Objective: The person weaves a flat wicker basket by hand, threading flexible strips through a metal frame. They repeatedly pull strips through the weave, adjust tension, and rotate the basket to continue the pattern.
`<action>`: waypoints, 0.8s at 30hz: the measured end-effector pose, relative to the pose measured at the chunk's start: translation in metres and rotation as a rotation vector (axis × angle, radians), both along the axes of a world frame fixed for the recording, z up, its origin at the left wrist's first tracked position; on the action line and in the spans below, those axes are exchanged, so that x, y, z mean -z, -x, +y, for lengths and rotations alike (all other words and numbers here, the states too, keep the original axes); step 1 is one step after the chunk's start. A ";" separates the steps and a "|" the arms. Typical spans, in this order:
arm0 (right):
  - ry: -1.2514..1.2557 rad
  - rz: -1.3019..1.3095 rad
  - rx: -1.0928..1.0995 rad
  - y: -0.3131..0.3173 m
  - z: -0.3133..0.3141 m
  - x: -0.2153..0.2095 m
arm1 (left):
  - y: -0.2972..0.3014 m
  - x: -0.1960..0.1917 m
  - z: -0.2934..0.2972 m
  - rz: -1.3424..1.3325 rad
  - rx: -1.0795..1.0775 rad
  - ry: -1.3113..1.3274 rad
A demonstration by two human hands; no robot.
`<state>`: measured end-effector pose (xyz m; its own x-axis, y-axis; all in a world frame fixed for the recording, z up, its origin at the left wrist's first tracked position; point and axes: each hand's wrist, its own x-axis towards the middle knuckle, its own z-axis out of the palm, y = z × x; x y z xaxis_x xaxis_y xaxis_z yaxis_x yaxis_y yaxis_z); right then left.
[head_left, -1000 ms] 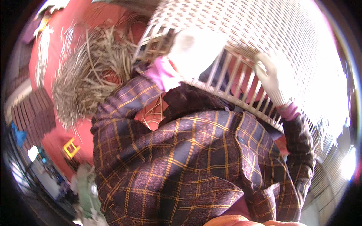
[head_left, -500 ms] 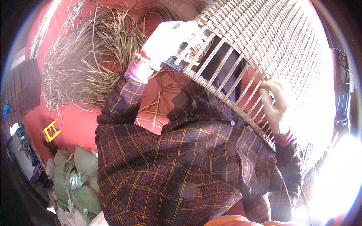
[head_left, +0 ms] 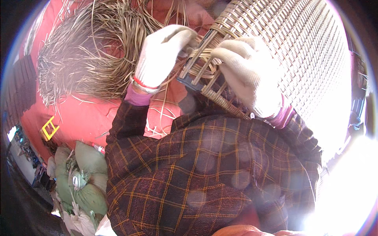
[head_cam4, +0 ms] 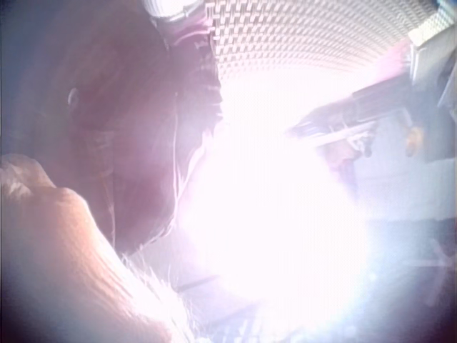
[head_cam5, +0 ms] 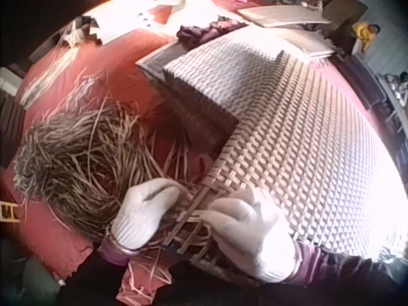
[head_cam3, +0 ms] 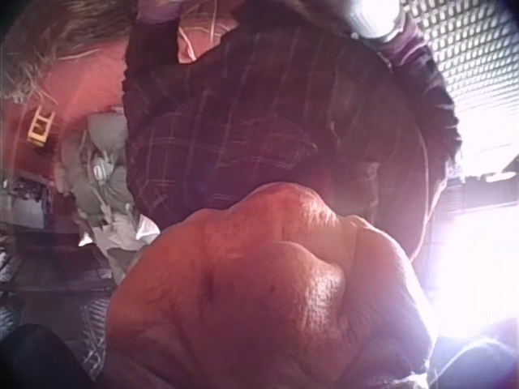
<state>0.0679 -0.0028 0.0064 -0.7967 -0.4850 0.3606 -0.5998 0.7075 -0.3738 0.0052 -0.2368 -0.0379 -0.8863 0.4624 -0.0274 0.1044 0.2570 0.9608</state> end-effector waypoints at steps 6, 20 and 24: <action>-0.079 0.008 0.039 0.005 -0.014 0.007 | -0.008 0.004 -0.018 -0.476 -0.026 -0.161; -0.029 -0.159 0.009 -0.013 -0.026 -0.003 | 0.022 0.015 -0.027 -0.422 0.171 -0.184; 0.093 -0.138 -0.105 -0.019 -0.018 -0.005 | 0.041 0.060 -0.001 -0.539 0.148 -0.337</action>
